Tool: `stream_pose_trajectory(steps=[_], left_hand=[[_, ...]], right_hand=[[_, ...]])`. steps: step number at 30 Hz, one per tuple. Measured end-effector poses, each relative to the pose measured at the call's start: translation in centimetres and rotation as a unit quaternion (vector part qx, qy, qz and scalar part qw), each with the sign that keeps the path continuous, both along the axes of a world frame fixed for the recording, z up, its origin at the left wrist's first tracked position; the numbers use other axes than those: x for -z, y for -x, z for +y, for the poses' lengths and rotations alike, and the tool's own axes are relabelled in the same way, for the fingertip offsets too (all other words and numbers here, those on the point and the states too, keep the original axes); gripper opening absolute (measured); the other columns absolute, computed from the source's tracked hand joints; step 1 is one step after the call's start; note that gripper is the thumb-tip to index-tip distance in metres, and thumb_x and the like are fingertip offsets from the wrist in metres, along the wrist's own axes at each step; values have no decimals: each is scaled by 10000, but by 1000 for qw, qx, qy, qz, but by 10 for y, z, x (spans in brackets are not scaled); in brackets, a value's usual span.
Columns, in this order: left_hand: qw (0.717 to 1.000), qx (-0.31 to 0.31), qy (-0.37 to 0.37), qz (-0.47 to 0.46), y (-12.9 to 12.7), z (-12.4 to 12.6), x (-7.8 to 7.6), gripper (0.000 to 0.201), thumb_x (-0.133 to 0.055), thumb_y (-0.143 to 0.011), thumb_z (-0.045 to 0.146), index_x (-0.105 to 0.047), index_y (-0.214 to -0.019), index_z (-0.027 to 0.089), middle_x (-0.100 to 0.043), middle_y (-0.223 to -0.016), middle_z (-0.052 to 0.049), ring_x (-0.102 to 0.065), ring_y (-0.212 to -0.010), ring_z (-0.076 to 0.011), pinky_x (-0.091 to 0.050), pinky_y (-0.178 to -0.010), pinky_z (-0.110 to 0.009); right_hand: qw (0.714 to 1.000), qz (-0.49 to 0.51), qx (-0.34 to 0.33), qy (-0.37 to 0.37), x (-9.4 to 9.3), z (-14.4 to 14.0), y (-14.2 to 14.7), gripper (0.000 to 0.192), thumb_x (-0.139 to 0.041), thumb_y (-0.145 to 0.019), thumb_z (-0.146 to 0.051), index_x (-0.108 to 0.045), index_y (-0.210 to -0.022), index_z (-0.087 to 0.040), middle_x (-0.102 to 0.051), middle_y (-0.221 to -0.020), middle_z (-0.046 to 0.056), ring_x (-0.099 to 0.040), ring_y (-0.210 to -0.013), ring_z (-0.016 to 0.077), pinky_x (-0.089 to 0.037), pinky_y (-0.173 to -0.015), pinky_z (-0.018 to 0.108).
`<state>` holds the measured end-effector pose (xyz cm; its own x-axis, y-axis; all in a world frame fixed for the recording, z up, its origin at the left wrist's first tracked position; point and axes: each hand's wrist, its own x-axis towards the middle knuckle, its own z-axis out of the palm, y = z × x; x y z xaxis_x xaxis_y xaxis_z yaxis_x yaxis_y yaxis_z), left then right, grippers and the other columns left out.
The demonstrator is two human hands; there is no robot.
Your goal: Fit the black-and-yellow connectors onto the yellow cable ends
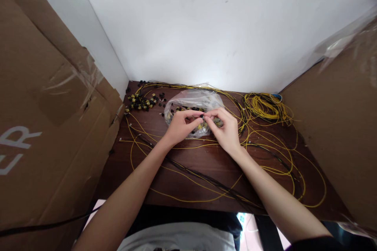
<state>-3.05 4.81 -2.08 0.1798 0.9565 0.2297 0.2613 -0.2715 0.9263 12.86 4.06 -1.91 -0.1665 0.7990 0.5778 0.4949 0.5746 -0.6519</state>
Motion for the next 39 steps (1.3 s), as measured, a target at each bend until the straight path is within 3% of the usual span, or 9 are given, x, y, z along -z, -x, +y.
stream_pose_trajectory(steps=[23, 39], left_hand=[[997, 13, 49, -52, 1, 0, -2, 245, -647, -736, 248, -727, -923, 111, -728, -882, -90, -657, -751, -170, -524, -686, -279], [994, 0, 75, -83, -1, -1, -4, 201, -674, -698, 241, -725, -836, 104, -729, -824, -84, -665, -728, -170, -536, -683, -279]], right_hand=[[999, -36, -16, -31, 3, -2, -1, 89, -487, -865, -215, -560, -816, -201, -588, -804, 32, -545, -757, 162, -453, -697, 308], [999, -20, -38, -1, 3, -2, 1, 120, -474, -892, -240, -590, -895, -210, -606, -823, 28, -553, -725, 154, -461, -683, 298]])
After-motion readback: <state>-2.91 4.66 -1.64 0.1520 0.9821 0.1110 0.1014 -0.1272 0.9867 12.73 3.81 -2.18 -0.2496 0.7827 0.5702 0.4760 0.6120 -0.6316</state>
